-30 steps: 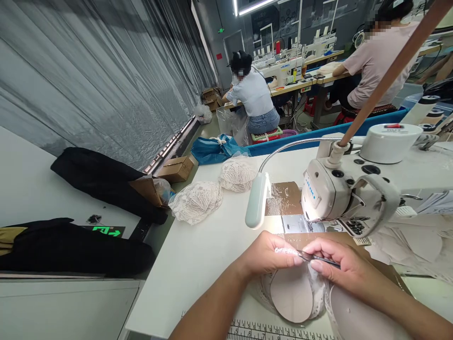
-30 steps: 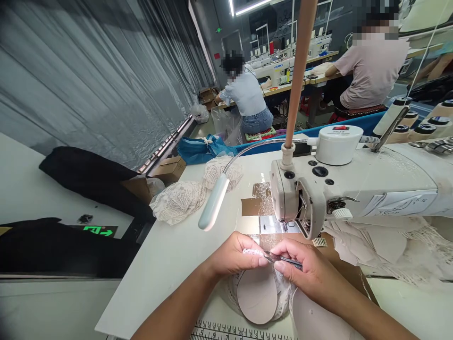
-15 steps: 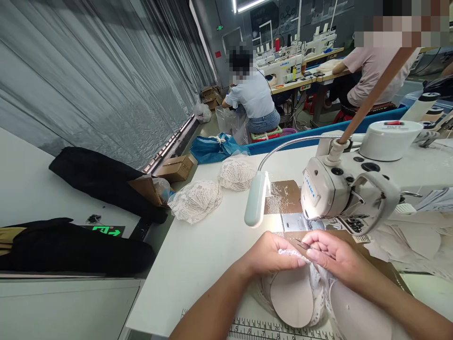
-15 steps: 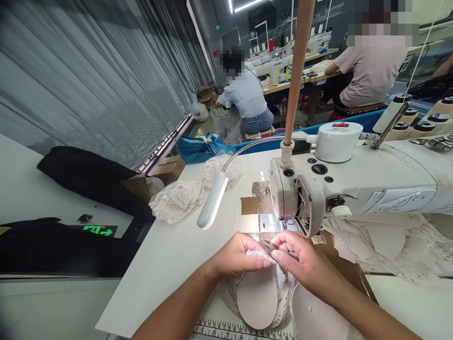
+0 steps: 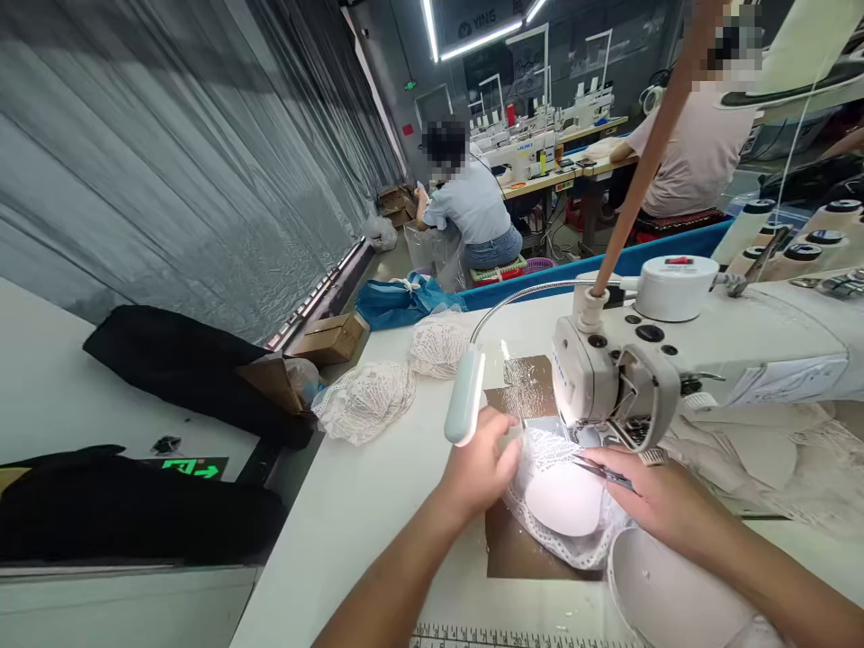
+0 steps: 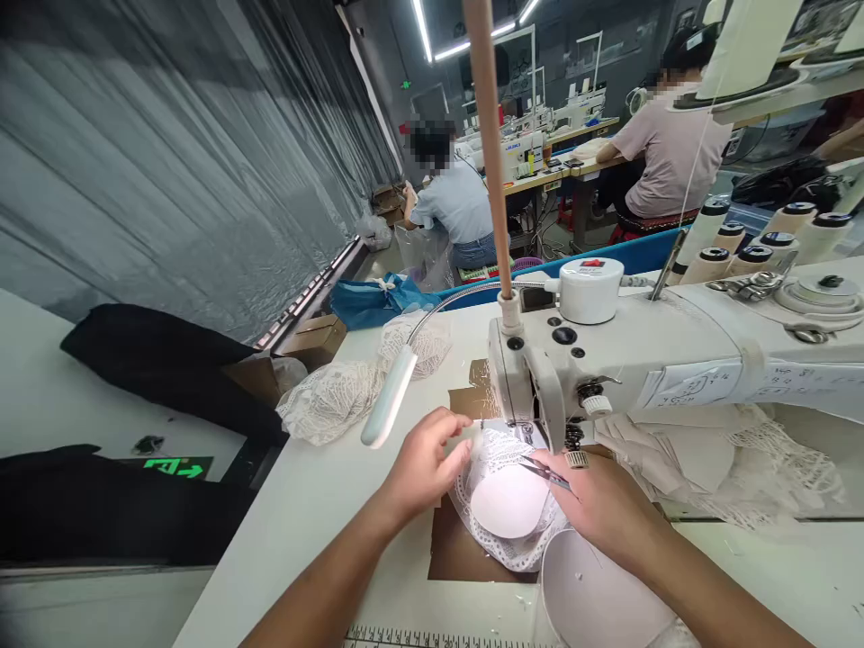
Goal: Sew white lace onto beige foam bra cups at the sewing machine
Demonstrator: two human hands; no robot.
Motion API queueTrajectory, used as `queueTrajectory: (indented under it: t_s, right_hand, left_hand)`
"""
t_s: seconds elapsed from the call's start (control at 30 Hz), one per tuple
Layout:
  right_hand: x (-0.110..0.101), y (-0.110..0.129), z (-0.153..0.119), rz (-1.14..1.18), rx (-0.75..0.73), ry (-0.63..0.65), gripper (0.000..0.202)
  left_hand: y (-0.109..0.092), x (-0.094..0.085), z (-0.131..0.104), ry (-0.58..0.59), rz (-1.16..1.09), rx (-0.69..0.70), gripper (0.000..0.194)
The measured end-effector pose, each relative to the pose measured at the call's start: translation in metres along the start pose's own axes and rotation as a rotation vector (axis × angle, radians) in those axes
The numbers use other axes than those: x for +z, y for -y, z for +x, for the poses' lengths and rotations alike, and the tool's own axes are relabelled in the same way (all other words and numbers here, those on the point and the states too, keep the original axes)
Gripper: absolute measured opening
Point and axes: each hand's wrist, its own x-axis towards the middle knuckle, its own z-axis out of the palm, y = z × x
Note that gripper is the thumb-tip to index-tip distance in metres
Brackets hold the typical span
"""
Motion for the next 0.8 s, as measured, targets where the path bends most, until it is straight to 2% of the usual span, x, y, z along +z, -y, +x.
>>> queueTrajectory:
  t_s: [0.07,0.13,0.2,0.27,0.47,0.8]
  right_hand:
    - [-0.002,-0.001,0.000,-0.066,-0.063,0.006,0.031]
    - [-0.006,0.002,0.000,-0.080,-0.081,0.014,0.032]
    - [-0.009,0.006,-0.001,-0.072,-0.064,0.018,0.031]
    - [-0.011,0.009,-0.002,-0.079,-0.051,0.021,0.030]
    - [-0.008,0.013,0.000,-0.139,-0.030,0.060,0.030]
    - [-0.013,0.017,-0.001,-0.060,-0.032,0.070,0.031]
  left_hand:
    - [-0.011,0.010,-0.007,0.037,0.108,0.150,0.026]
    - [-0.019,0.023,-0.012,0.149,0.205,0.251,0.030]
    - [-0.023,0.033,-0.015,0.218,0.315,0.291,0.034]
    - [-0.024,0.039,-0.015,0.240,0.404,0.299,0.035]
    - [-0.018,0.032,-0.012,0.270,0.445,0.324,0.041]
    - [-0.011,0.027,-0.008,0.316,0.398,0.370,0.046]
